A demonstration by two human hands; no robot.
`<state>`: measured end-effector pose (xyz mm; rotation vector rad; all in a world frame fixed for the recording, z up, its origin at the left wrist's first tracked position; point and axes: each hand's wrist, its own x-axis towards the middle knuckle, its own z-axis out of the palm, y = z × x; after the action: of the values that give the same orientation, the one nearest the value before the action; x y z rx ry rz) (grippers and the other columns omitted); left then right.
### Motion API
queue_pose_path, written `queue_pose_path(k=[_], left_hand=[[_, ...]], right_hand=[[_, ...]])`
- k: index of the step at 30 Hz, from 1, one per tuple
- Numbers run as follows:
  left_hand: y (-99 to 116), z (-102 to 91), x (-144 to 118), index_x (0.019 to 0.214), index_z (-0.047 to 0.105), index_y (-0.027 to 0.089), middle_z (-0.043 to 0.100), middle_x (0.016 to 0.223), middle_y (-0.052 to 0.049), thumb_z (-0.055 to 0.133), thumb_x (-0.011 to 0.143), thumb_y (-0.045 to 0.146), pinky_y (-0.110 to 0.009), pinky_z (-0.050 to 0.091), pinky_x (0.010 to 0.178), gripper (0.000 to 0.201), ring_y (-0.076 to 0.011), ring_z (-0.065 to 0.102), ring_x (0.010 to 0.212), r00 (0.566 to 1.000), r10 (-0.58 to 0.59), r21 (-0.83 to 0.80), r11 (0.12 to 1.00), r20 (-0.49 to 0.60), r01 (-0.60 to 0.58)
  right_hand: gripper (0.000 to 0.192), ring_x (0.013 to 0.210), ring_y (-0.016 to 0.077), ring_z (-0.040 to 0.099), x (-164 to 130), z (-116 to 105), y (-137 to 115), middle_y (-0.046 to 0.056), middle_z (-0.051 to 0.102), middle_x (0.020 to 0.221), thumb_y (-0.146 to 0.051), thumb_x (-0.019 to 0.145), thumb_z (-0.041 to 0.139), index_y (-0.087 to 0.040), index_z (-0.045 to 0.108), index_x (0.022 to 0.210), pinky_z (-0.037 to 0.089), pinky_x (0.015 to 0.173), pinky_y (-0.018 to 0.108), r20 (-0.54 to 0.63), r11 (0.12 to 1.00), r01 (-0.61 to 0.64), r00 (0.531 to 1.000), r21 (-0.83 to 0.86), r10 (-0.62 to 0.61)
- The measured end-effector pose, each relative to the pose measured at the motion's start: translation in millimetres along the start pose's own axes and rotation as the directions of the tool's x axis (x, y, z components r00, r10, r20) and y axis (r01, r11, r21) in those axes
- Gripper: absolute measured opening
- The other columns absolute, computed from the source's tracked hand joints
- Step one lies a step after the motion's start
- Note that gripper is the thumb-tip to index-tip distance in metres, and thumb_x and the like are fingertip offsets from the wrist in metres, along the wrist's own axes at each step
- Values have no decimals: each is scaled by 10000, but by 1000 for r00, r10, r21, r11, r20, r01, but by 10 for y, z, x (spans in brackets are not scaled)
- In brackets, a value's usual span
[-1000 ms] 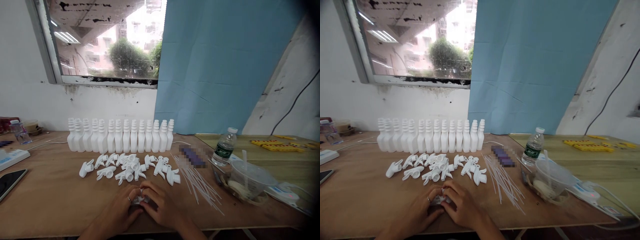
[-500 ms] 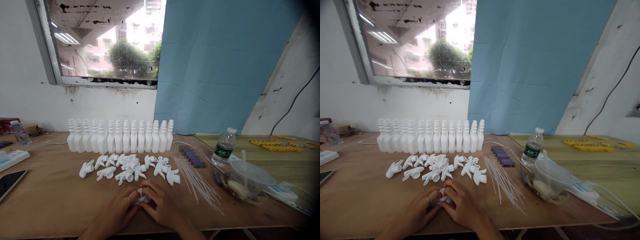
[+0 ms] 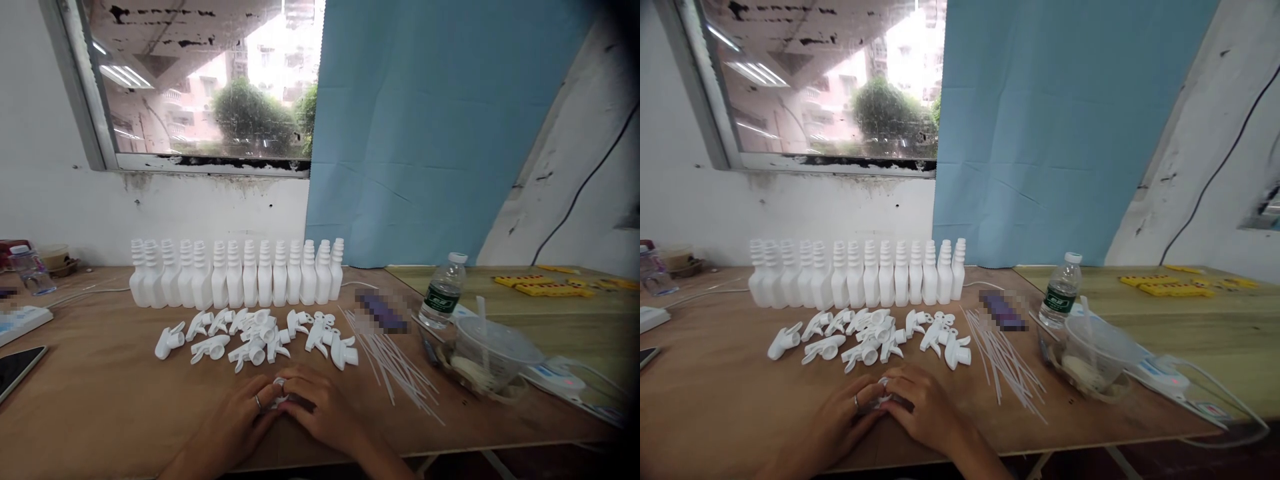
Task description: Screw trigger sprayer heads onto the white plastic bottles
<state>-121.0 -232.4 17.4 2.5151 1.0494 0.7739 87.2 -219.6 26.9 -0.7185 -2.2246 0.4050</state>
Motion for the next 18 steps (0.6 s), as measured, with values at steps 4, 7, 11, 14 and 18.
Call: queue_pose_path(k=[4, 7, 11, 14, 18], left_hand=[[-18, 8, -4, 1206, 523, 294, 621, 1046, -22, 447, 976, 286, -253, 491, 829, 243, -165, 619, 913, 1000, -5, -12, 1000, 2, 5], [-44, 20, -18, 1204, 520, 279, 622, 1045, -33, 438, 979, 285, -253, 497, 821, 239, -169, 621, 916, 1000, 11, 4, 1000, -10, -11], [-64, 24, -39, 1190, 529, 266, 626, 1016, -43, 437, 978, 288, -270, 510, 806, 232, -187, 624, 898, 998, 41, 102, 994, -41, -37], [-72, 26, -49, 1240, 511, 276, 628, 1064, -50, 431, 980, 278, -267, 516, 820, 272, -189, 630, 921, 996, 55, 123, 991, -67, -47], [-79, 24, -56, 1278, 479, 285, 628, 1076, -45, 432, 977, 265, -267, 527, 804, 305, -184, 638, 905, 998, 44, 127, 991, -55, -37]], right_hand=[[105, 1005, 188, 640, -5, 14, -4, 46, 701, 1080, -172, 869, 624, -210, 664, 958, 513, 909, 323, -43, 1000, 2, 999, -16, -2], [161, 1021, 217, 628, 1, 7, -44, 56, 695, 1112, -162, 842, 640, -204, 645, 997, 496, 928, 370, -58, 990, 27, 998, -142, -35], [209, 1132, 279, 553, 26, -28, -123, 79, 635, 1252, -184, 859, 609, -201, 607, 1067, 450, 955, 453, 2, 951, 34, 999, -307, -35], [209, 1162, 292, 531, 52, -56, -184, 78, 570, 1348, -203, 878, 594, -208, 592, 1087, 428, 960, 490, 40, 933, 1, 999, -359, 14], [232, 1214, 293, 502, 82, -90, -255, 73, 475, 1442, -213, 911, 553, -215, 561, 1143, 396, 982, 533, 107, 933, -47, 990, -358, 91]])
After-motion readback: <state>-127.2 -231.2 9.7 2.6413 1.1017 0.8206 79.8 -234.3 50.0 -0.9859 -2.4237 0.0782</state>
